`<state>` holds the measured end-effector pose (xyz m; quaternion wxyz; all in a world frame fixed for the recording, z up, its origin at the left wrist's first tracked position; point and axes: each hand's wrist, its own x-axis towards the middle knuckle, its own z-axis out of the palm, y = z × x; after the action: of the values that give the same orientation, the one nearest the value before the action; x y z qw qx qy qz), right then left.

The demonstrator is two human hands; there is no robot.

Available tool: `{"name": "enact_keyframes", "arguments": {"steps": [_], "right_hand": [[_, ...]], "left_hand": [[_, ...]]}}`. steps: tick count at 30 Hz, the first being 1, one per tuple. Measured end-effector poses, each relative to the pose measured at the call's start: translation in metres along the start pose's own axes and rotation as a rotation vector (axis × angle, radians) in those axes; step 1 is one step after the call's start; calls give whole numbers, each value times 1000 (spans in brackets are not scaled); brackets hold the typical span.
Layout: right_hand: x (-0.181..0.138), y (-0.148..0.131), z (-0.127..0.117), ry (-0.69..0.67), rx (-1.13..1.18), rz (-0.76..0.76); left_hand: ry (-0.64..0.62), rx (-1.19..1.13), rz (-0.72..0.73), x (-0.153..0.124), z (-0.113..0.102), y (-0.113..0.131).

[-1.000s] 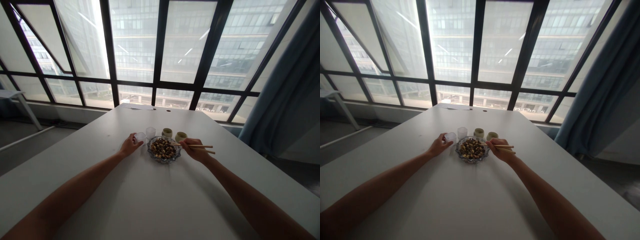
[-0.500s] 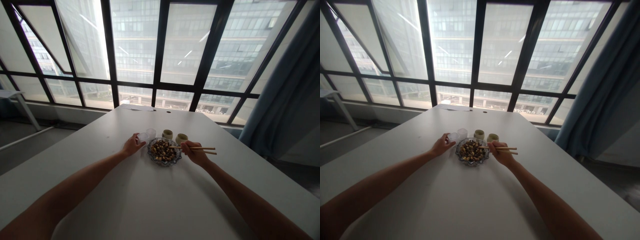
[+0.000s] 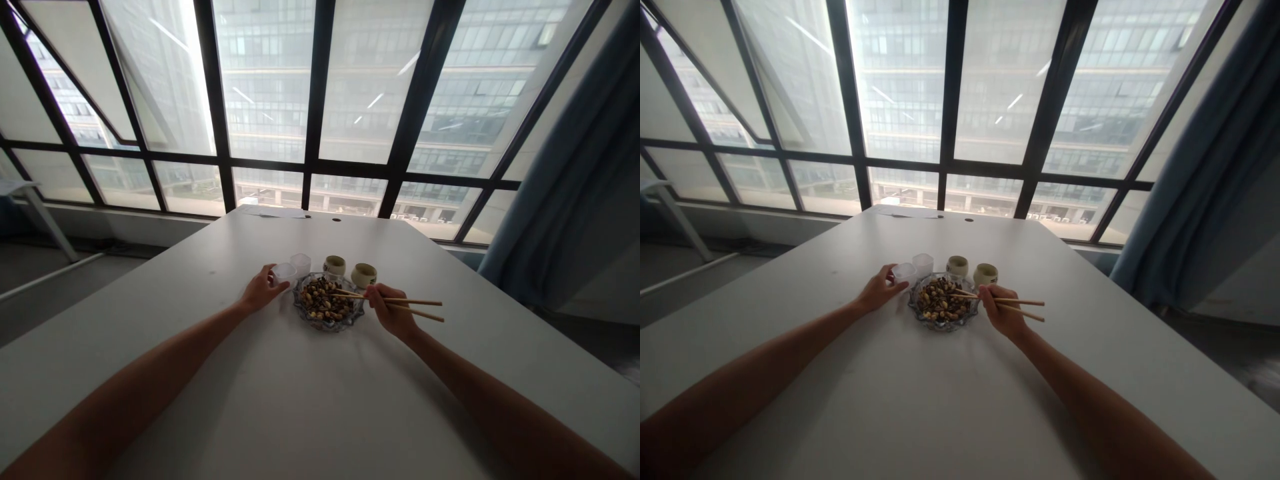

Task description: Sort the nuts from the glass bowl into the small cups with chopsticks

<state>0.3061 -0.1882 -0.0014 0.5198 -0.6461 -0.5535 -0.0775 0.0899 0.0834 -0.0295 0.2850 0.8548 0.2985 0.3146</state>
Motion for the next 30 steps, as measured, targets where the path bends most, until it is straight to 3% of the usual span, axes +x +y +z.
{"name": "enact_keyframes", "arguments": {"steps": [11,17,24,30], "right_hand": [[-20,1,8,7,14,54],[-19,-4,12,129,162,195],[-11,-6,21,338,564,515],[-6,-5,22,390,867,829]], "left_hand": [[9,1,23,-3,0,1],[19,-13,31,-3,-1,1],[88,-8,88,-3,1,-6],[218,71,294,-8,1,-6]]}}
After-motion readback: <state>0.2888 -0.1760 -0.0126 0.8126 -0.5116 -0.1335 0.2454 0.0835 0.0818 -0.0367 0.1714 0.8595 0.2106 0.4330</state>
